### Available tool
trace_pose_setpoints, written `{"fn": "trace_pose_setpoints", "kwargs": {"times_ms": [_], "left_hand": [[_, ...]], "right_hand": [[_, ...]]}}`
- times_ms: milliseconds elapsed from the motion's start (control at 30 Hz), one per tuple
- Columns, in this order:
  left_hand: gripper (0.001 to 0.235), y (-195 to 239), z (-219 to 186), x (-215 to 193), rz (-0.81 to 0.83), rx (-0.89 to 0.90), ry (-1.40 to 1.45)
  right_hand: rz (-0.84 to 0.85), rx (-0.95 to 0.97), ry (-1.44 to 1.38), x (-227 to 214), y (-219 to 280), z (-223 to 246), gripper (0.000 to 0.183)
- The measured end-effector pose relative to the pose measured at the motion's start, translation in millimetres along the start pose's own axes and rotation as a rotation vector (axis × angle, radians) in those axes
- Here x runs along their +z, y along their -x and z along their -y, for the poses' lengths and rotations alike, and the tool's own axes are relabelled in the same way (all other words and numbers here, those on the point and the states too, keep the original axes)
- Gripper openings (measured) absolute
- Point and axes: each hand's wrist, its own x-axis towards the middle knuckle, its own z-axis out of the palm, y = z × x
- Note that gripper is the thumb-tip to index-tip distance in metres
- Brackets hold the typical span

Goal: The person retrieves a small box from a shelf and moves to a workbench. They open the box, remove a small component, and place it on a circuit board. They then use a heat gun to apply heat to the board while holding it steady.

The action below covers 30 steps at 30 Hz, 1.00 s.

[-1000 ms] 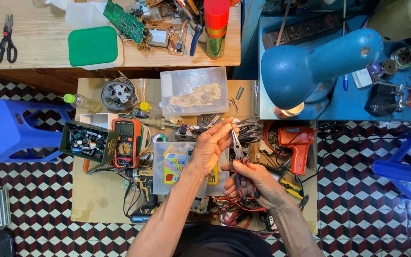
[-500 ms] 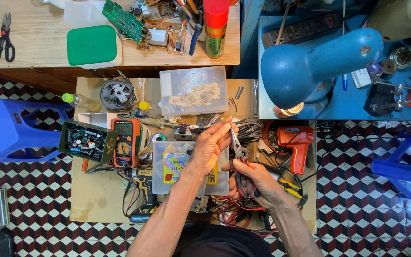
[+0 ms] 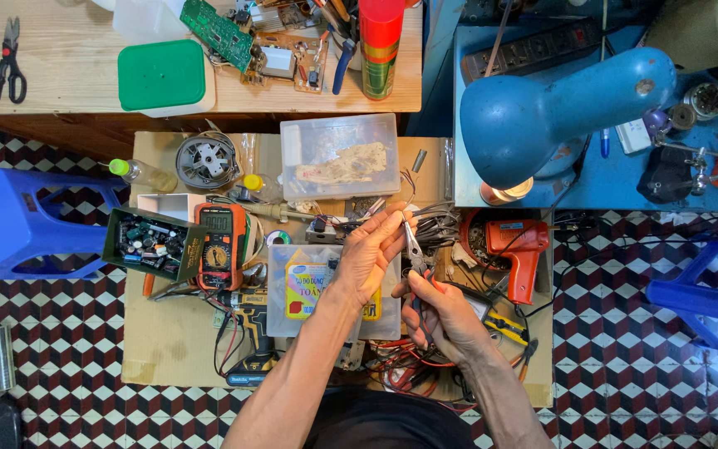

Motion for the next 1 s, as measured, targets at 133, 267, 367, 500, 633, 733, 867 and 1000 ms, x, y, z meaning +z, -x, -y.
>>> {"fn": "trace_pose_setpoints", "kwargs": {"times_ms": [133,267,367,500,633,733,867,1000], "left_hand": [[0.036,-1,-3,3,0.016,-0.011,-0.022],[0.035,0,-1,6,0.027,-0.007,-0.028],[0.034,3,0,5,0.017,-0.002,-0.03],[0.035,4,2,2,0.028,0.007,0.015],[0.033,5,5,-1,0.018,0.002,0.046],[0.03,6,7,0,0.003,0.008,0.045],[0.029,7,8,0,-0.015,-0.005,0.039],[0.029,8,7,2,-0.006,-0.001,0.023]], "right_hand": [[0.123,0.032,-0.053,-3,3,8,0.048],[0.062,0.125,-0.005,1,8,14,0.055],[0.051,0.13,0.077,4,12,18,0.057],[0.01,0.125,0.137,7,14,18,0.057],[0.022,0.125,0.119,9,15,15,0.056],[-0.015,0.124,0.173,7,16,14,0.055],[-0.003,0.121,0.172,5,18,13,0.054],[-0.004,0.106,0.176,5,18,12,0.055]]}}
